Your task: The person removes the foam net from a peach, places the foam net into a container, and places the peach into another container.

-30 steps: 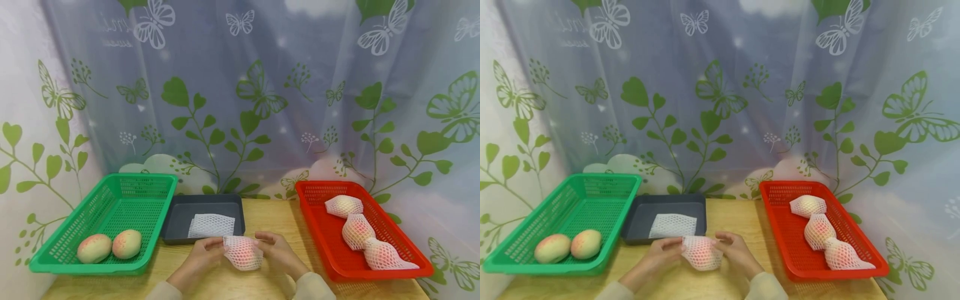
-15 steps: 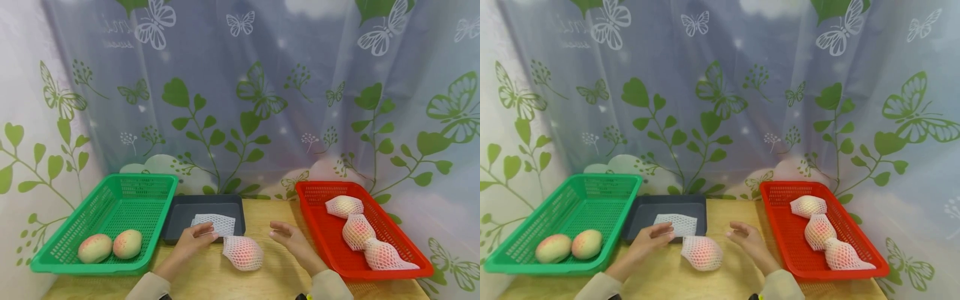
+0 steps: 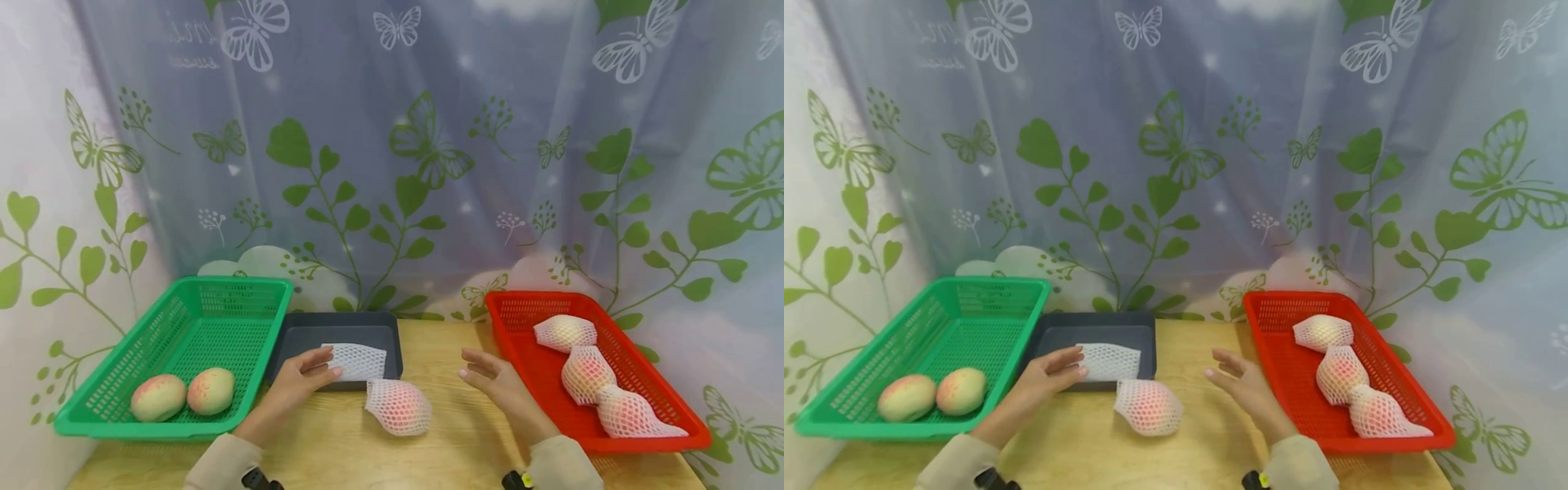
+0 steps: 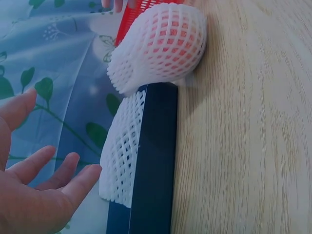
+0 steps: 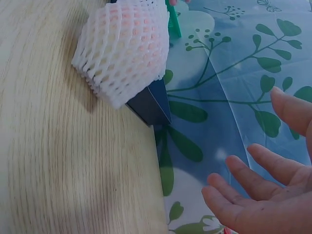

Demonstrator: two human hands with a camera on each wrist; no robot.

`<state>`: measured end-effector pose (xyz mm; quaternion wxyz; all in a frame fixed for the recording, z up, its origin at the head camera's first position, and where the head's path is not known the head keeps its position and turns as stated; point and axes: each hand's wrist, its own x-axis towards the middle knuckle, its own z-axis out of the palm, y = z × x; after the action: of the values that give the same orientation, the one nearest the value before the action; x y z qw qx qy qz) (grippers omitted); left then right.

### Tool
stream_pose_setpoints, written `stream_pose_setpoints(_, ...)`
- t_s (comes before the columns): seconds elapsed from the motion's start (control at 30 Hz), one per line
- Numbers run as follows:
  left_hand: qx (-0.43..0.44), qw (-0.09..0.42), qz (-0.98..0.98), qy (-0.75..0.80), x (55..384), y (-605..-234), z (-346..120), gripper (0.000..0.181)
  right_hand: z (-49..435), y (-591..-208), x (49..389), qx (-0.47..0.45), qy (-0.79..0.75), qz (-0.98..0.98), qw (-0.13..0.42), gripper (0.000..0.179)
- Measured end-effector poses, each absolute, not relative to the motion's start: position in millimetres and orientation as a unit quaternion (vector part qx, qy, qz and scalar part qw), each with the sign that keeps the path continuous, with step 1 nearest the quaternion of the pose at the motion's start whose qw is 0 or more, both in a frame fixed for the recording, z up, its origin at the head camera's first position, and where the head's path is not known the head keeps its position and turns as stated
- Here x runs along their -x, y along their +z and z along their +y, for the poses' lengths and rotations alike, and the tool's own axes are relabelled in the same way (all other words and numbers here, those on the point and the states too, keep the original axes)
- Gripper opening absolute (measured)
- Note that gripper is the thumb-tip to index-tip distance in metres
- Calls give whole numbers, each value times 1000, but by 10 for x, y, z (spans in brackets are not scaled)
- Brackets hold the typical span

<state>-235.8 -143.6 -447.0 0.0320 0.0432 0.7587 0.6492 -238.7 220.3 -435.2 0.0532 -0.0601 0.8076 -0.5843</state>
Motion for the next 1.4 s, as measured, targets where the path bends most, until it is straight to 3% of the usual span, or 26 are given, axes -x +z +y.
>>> stream_pose_setpoints(0.7,-41,45,780,623,2325,-4448,-1577,67,2360,-4368,2341,63,-573,815,50,59)
stream_pose_setpoints(1.4,-97,76,759,639,2347,-4788,-981,57,1719,-4769,2395,119,-605,780,111,59)
